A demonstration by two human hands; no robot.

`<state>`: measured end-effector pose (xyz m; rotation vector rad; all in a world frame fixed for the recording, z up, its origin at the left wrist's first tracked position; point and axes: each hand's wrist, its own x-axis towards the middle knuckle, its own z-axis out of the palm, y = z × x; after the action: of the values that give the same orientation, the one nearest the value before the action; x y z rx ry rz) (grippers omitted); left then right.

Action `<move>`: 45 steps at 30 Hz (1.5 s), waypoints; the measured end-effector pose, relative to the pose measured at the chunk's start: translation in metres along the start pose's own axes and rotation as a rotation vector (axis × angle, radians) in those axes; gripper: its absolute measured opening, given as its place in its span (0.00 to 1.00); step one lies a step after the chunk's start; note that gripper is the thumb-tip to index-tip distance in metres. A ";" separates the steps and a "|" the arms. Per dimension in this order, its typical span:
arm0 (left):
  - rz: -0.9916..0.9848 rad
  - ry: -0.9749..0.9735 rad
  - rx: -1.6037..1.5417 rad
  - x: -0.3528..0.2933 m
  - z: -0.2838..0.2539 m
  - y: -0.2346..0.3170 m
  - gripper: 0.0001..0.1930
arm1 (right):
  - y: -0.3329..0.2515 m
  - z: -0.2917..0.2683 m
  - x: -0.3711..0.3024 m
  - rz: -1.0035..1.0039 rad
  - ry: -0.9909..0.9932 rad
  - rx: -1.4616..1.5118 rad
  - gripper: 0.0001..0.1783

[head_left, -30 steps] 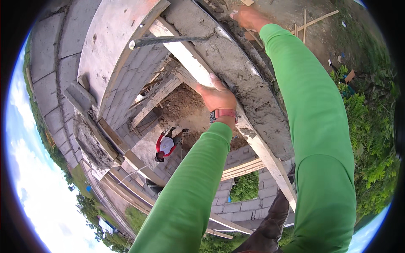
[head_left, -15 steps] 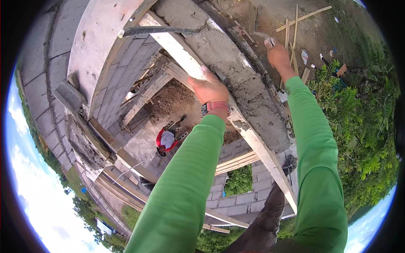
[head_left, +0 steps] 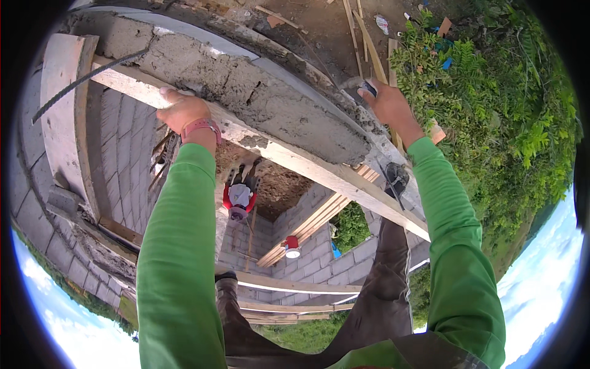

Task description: Perform masonry and structural work on a curved wall, including applying mortar and securing wooden forms.

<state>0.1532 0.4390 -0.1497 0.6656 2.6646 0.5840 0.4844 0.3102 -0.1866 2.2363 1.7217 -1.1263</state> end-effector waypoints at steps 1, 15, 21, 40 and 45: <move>-0.023 -0.006 0.029 -0.003 0.003 0.000 0.39 | 0.013 0.001 -0.016 0.061 -0.011 -0.033 0.27; -0.063 -0.050 -0.256 -0.016 -0.009 0.007 0.32 | -0.026 -0.002 -0.325 0.683 0.035 1.121 0.17; 0.036 -0.083 -0.068 0.030 0.003 -0.001 0.32 | -0.079 0.078 -0.418 0.420 -0.050 0.722 0.19; 0.146 -1.244 0.375 -0.167 -0.404 -0.351 0.27 | -0.042 0.152 -0.431 0.205 -0.670 0.083 0.26; 0.495 -1.155 0.183 -0.170 -0.374 -0.316 0.28 | -0.068 0.104 -0.413 0.177 -0.685 -0.068 0.24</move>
<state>0.0263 -0.0160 0.0633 1.2426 1.4720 -0.0061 0.3393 -0.0448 0.0111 1.6296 1.2291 -1.5180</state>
